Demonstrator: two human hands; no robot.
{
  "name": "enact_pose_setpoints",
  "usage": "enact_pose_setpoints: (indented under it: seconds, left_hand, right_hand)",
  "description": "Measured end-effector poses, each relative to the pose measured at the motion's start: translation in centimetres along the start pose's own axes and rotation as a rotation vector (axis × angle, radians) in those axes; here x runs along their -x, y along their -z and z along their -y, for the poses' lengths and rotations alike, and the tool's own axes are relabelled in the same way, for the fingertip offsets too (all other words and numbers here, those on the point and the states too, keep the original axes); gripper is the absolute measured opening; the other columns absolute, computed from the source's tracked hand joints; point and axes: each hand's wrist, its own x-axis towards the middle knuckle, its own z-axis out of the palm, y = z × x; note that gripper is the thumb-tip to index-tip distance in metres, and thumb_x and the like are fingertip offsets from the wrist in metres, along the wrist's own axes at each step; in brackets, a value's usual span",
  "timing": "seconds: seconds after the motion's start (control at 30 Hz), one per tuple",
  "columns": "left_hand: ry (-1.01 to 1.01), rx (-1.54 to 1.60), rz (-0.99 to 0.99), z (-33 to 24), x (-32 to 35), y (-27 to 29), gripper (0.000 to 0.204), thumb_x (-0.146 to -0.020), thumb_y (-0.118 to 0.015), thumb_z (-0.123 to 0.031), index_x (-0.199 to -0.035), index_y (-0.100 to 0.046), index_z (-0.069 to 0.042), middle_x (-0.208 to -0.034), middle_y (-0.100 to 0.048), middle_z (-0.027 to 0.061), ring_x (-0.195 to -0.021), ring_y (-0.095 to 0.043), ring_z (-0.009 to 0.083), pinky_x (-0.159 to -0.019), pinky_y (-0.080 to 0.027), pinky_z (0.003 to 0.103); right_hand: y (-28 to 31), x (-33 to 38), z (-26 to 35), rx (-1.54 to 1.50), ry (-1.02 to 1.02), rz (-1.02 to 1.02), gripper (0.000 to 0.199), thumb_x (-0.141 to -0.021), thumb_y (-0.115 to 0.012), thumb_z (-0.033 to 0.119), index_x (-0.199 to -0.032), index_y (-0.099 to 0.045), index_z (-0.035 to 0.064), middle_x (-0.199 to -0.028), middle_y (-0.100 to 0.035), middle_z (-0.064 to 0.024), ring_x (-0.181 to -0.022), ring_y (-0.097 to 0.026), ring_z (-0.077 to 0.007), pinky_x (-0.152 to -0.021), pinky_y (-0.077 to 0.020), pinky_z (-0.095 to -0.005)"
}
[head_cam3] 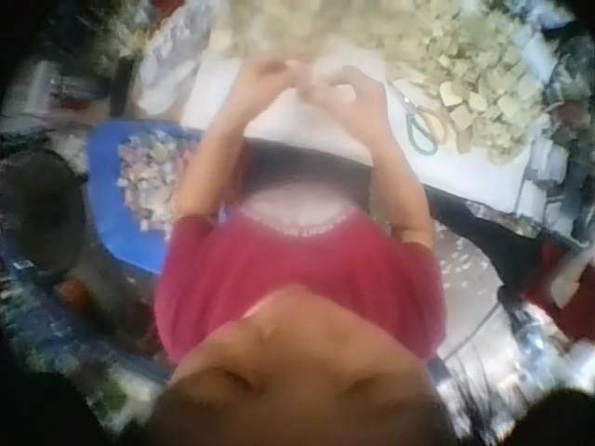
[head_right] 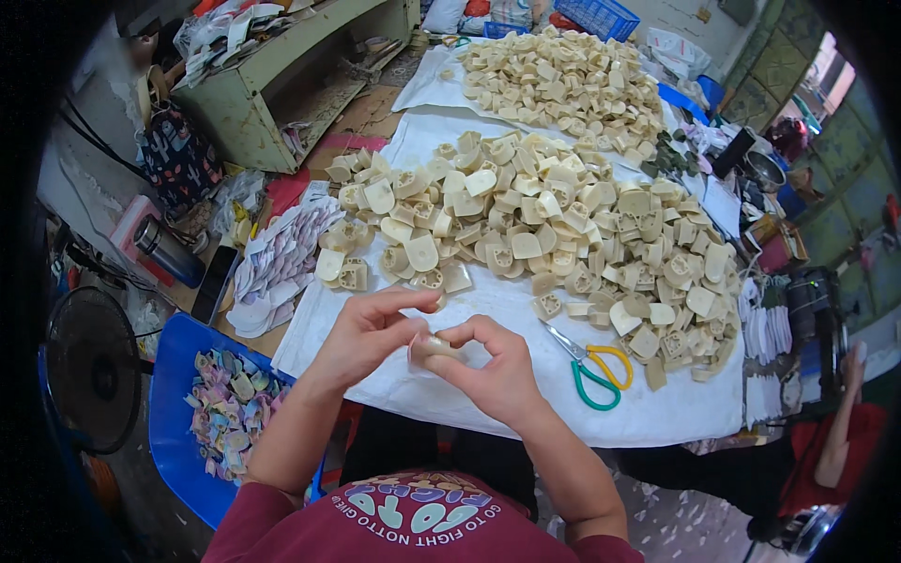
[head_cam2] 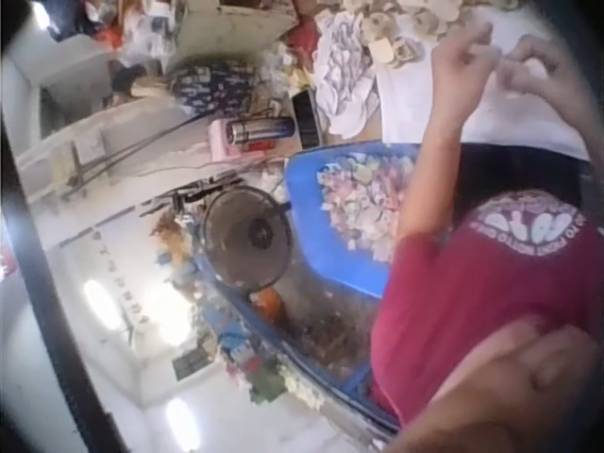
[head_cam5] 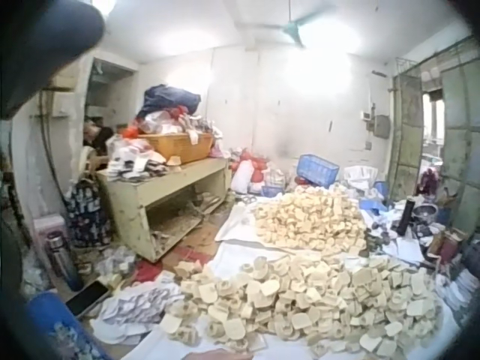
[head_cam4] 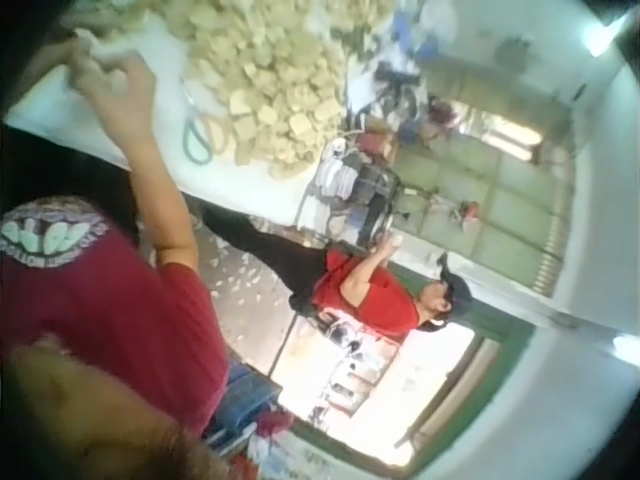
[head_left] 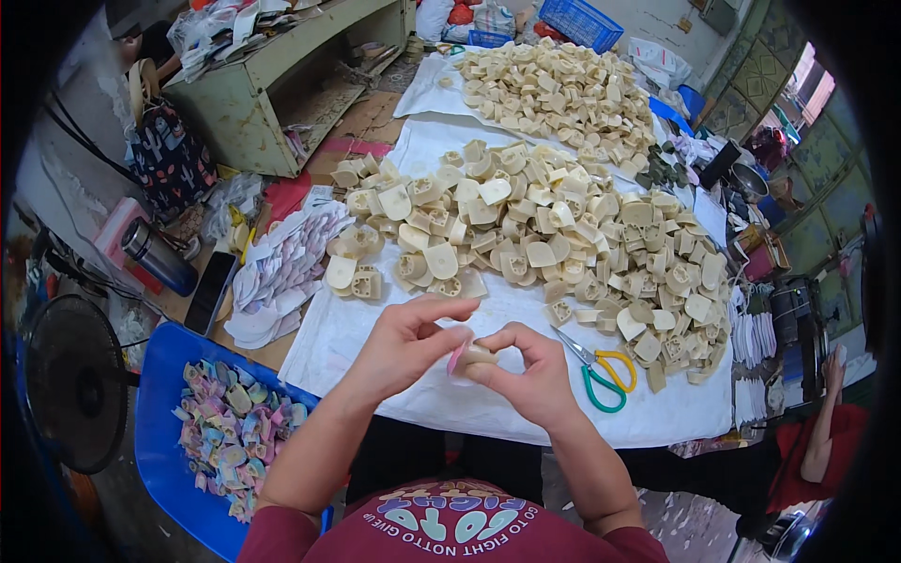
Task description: The person assembles small plastic components by inserting colorful paper strips into beige plastic molds. They handle the items one by one, placing the finished units into a blue bin. Towards the end, the person retrieves a red plastic bag from under the table.
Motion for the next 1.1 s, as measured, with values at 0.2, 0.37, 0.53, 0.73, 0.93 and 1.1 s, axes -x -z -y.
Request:
enact_pose_setpoints:
  seconds: [0.2, 0.37, 0.53, 0.73, 0.93, 1.1]
  left_hand:
    - [-0.091, 0.358, 0.129, 2.9, 1.3, 0.7, 0.023, -0.088, -0.063, -0.004, -0.11, -0.067, 0.0, -0.102, -0.063, 0.0079, -0.093, -0.06, 0.0164, -0.08, -0.048, 0.03]
    - [-0.348, -0.277, -0.135, 1.0, 1.6, -1.0, 0.007, -0.087, -0.061, -0.004, -0.089, -0.066, 0.001, -0.099, -0.062, 0.0118, -0.099, -0.059, 0.0221, -0.088, -0.046, 0.034]
    - [-0.306, -0.32, 0.004, 1.0, 1.5, 0.4, 0.007, -0.087, -0.06, -0.003, -0.091, -0.065, 0.0, -0.096, -0.061, 0.0119, -0.099, -0.059, 0.0236, -0.088, -0.046, 0.035]
    - [-0.321, -0.109, -0.044, 1.2, 3.4, -1.1, 0.009, -0.085, -0.062, 0.001, -0.093, -0.062, -0.002, -0.109, -0.055, 0.012, -0.096, -0.059, 0.0191, -0.086, -0.047, 0.032]
    - [-0.49, 0.069, -0.178, 0.9, 5.5, -0.9, 0.02, -0.083, -0.06, 0.01, -0.099, -0.06, -0.002, -0.125, -0.042, 0.0175, -0.104, -0.061, 0.0235, -0.086, -0.05, 0.032]
    - [-0.675, -0.188, -0.097, 0.5, 5.2, -2.0, 0.026, -0.076, -0.064, 0.011, -0.098, -0.062, -0.003, -0.119, -0.052, 0.0207, -0.103, -0.064, 0.0281, -0.086, -0.053, 0.035]
  right_hand:
    - [-0.2, -0.1, -0.1, -0.222, -0.191, -0.001, 0.022, -0.074, -0.077, 0.013, -0.089, -0.069, -0.0001, -0.087, -0.071, -0.005, -0.078, -0.06, -0.0089, -0.075, -0.0475, -0.0266]
    - [-1.3, 0.1, 0.4, -0.075, -0.171, -0.072, 0.022, -0.073, -0.078, 0.014, -0.087, -0.068, -0.0007, -0.081, -0.069, -0.0044, -0.076, -0.059, -0.0089, -0.073, -0.0477, -0.0265]
    - [-0.5, -0.1, 1.1, -0.041, -0.259, 0.114, 0.02, -0.073, -0.077, 0.015, -0.083, -0.067, 0.0003, -0.077, -0.068, -0.0035, -0.076, -0.058, -0.0086, -0.072, -0.0468, -0.0253]
    - [0.9, -0.7, 2.1, 0.14, -0.007, 0.161, 0.026, -0.072, -0.08, 0.019, -0.086, -0.068, 0.0014, -0.079, -0.068, -0.0046, -0.08, -0.063, -0.0167, -0.081, -0.0462, -0.033]
    - [0.6, 0.3, 3.1, 0.42, 0.444, -0.089, 0.072, -0.071, -0.083, 0.028, -0.129, -0.051, 0.0017, -0.127, -0.055, -0.0151, -0.109, -0.058, -0.0289, -0.095, -0.041, -0.0408]
    - [-0.2, 2.5, -0.3, -0.837, -0.236, 0.054, 0.078, -0.083, -0.075, 0.022, -0.144, -0.033, -0.0017, -0.152, -0.031, -0.0142, -0.121, -0.053, -0.0218, -0.1, -0.0413, -0.0362]
